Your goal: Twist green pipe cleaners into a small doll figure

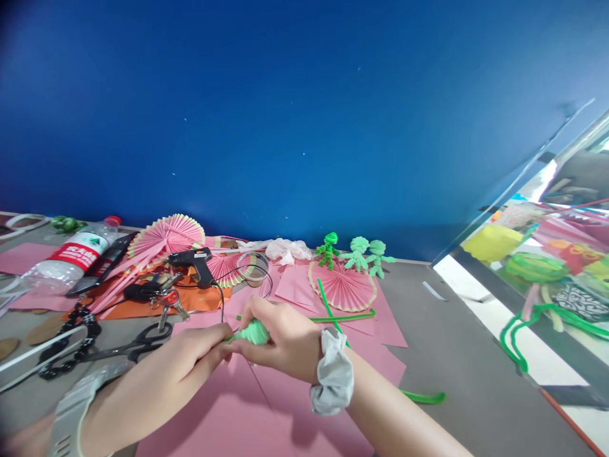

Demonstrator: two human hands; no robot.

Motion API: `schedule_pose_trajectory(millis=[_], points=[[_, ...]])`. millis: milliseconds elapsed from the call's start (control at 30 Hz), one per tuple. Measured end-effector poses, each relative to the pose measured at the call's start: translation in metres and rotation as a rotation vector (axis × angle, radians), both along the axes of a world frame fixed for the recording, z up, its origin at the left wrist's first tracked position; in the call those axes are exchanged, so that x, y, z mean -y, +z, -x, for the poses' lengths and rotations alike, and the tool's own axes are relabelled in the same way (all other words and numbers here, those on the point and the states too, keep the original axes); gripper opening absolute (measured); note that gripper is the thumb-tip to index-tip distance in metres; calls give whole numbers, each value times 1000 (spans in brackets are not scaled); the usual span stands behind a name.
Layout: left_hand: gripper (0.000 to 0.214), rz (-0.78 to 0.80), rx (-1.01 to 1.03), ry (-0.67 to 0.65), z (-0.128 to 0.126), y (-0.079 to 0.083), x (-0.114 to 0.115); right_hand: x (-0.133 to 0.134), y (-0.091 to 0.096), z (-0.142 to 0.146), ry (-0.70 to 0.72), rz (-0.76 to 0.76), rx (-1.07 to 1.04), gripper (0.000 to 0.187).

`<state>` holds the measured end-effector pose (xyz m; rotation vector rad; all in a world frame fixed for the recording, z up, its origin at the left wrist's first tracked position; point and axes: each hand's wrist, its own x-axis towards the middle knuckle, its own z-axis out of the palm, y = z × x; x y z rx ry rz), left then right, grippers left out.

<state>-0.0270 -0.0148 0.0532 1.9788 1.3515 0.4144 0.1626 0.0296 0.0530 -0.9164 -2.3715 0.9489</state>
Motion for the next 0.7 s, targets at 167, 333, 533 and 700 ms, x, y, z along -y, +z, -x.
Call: schedule_pose_trajectory(millis=[167, 333, 533, 700], points=[[23, -7, 33, -5, 2, -4, 2, 0, 2, 0, -12, -8, 36, 31], [22, -18, 48, -1, 1, -6, 4, -2, 2, -2, 14, -34, 41, 22], [24, 19, 42, -6, -2, -1, 4, -1, 4, -2, 17, -62, 64, 16], [23, 32, 48, -3, -1, -4, 5, 0, 0, 0, 12, -51, 11, 23]])
